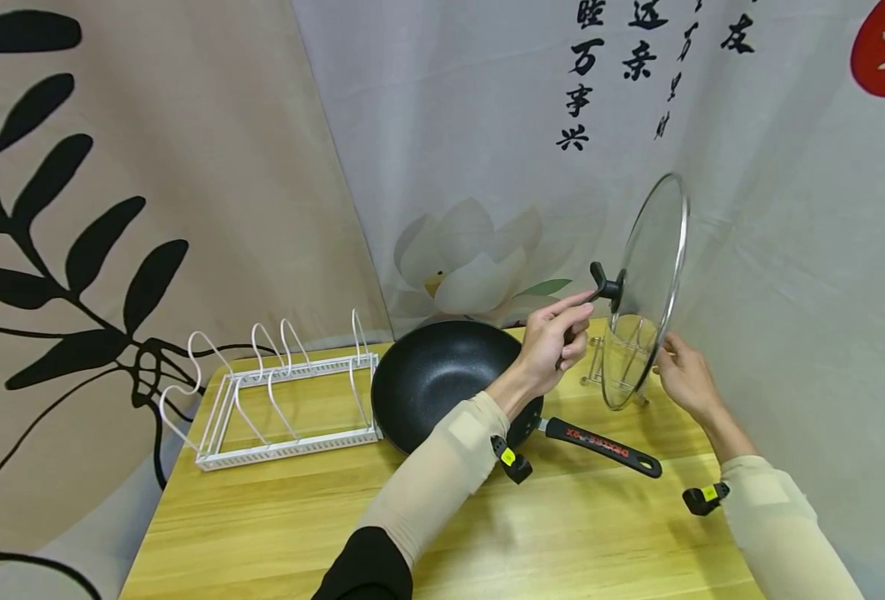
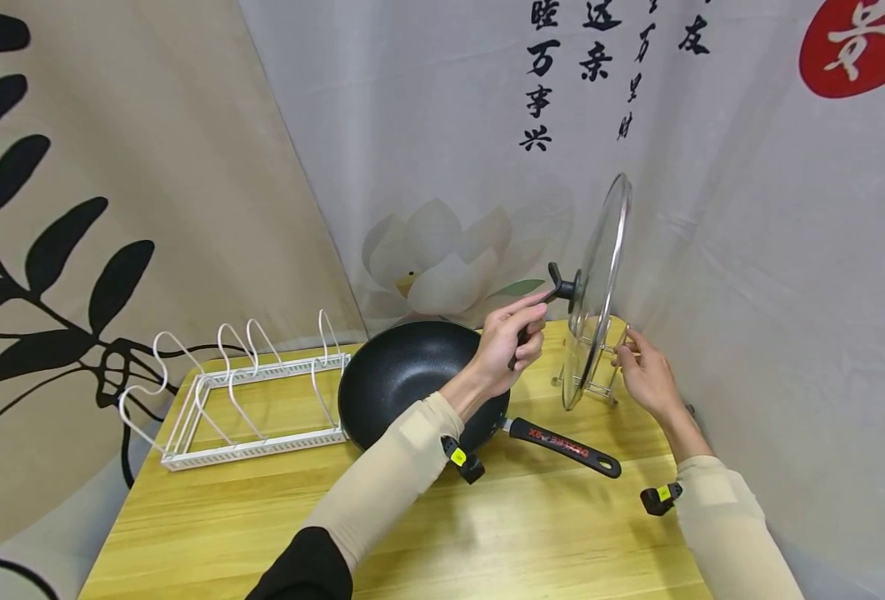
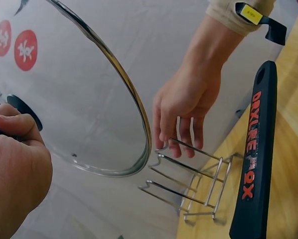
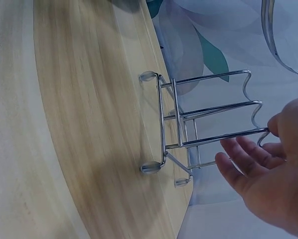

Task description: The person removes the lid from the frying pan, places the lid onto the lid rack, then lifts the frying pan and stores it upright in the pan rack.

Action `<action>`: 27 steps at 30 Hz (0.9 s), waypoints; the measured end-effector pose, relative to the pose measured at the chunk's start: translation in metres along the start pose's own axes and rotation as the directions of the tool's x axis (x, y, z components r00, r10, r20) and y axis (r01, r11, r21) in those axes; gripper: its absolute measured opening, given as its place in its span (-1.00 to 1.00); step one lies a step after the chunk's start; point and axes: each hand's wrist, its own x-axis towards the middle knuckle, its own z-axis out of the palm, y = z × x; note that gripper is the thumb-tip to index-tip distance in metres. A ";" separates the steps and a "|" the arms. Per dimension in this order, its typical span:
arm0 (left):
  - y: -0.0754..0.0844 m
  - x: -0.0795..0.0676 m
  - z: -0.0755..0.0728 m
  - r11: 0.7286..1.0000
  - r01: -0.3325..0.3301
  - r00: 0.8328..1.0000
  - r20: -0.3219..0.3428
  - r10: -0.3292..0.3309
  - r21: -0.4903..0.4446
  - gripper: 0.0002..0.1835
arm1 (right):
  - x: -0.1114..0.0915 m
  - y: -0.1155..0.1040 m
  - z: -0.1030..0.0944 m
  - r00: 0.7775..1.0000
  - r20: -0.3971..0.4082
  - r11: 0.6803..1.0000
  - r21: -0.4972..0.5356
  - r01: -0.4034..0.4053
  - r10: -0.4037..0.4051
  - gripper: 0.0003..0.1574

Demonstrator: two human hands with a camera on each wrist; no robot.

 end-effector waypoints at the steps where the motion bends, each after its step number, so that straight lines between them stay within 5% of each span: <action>1: 0.000 0.000 0.000 1.000 0.000 1.000 0.001 0.000 -0.001 -0.43 | 0.000 0.000 0.000 1.000 -0.001 1.000 -0.002 0.002 -0.002 -0.29; 27: -0.010 0.013 0.000 1.000 0.020 1.000 0.006 -0.020 -0.008 -0.42 | -0.005 0.002 0.001 1.000 0.008 1.000 -0.018 -0.019 0.019 -0.19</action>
